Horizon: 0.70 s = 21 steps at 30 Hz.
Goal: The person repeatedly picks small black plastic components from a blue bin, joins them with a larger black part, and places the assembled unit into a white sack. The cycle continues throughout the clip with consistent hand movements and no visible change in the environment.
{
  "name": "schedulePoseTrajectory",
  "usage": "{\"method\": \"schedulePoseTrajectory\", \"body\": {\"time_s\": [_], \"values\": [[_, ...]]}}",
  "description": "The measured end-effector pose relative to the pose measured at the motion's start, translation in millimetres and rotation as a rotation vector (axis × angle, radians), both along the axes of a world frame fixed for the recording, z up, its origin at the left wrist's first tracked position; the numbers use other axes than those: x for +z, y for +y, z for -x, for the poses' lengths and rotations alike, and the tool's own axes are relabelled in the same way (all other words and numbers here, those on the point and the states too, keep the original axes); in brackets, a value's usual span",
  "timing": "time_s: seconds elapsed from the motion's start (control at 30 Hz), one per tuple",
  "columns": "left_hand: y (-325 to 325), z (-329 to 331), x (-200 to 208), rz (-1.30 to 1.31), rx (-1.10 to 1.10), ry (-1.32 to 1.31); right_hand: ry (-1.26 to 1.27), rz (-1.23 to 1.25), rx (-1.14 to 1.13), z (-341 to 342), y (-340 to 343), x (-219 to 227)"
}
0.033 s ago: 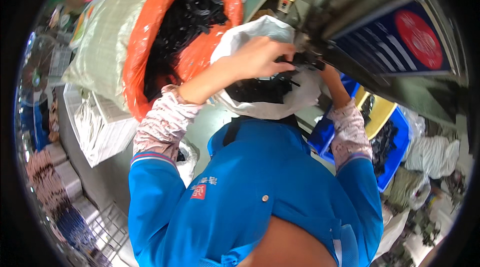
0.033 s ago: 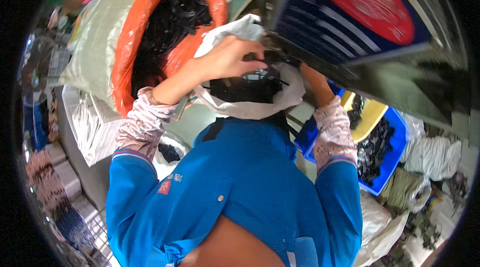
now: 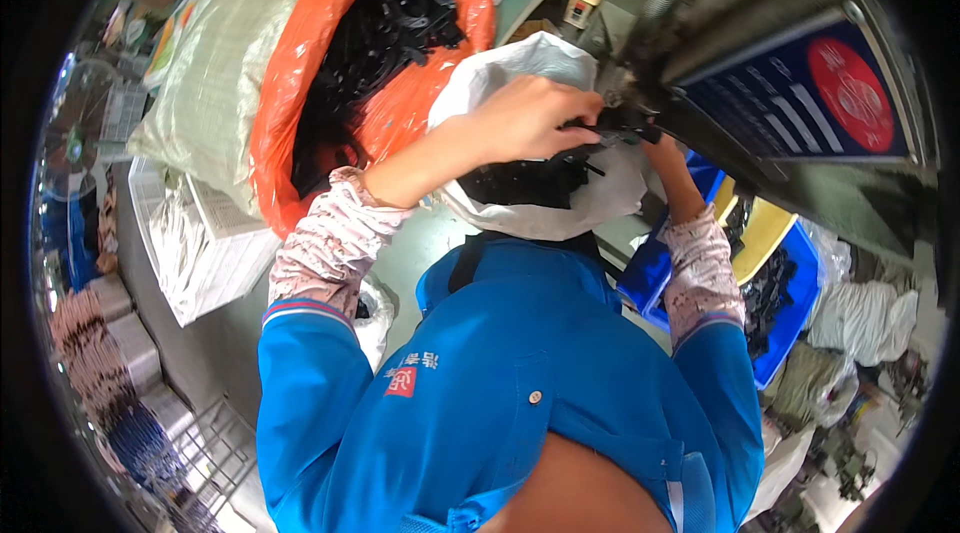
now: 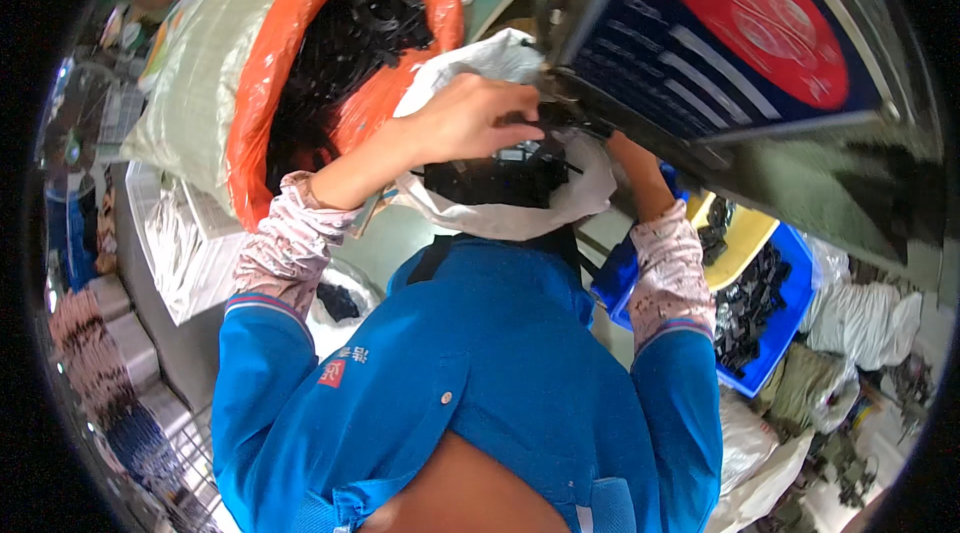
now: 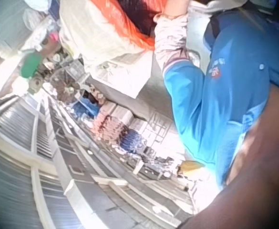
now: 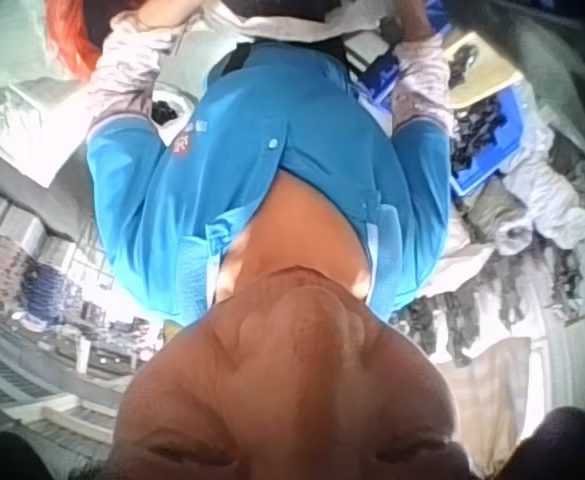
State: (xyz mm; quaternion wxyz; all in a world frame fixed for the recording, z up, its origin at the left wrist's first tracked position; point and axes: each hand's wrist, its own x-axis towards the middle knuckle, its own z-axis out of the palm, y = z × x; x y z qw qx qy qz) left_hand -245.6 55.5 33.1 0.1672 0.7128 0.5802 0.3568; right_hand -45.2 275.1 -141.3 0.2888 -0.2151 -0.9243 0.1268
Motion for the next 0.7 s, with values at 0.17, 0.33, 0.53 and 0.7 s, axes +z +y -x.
{"method": "schedulePoseTrajectory", "body": {"time_s": [0.17, 0.33, 0.53, 0.7], "values": [[-28, 2, -45, -0.250, 0.078, 0.106, 0.015, 0.003, 0.009, -2, -3, -9], [-35, 97, -81, -0.004, 0.511, 0.127, 0.009, 0.007, -0.006, -14, -1, -9], [1, 259, -79, 0.286, 1.247, 0.223, 0.002, -0.016, -0.018, -23, 0, -13], [0, 243, -94, 0.226, 1.316, 0.181, 0.028, -0.024, -0.033, -28, 2, -19]]}}
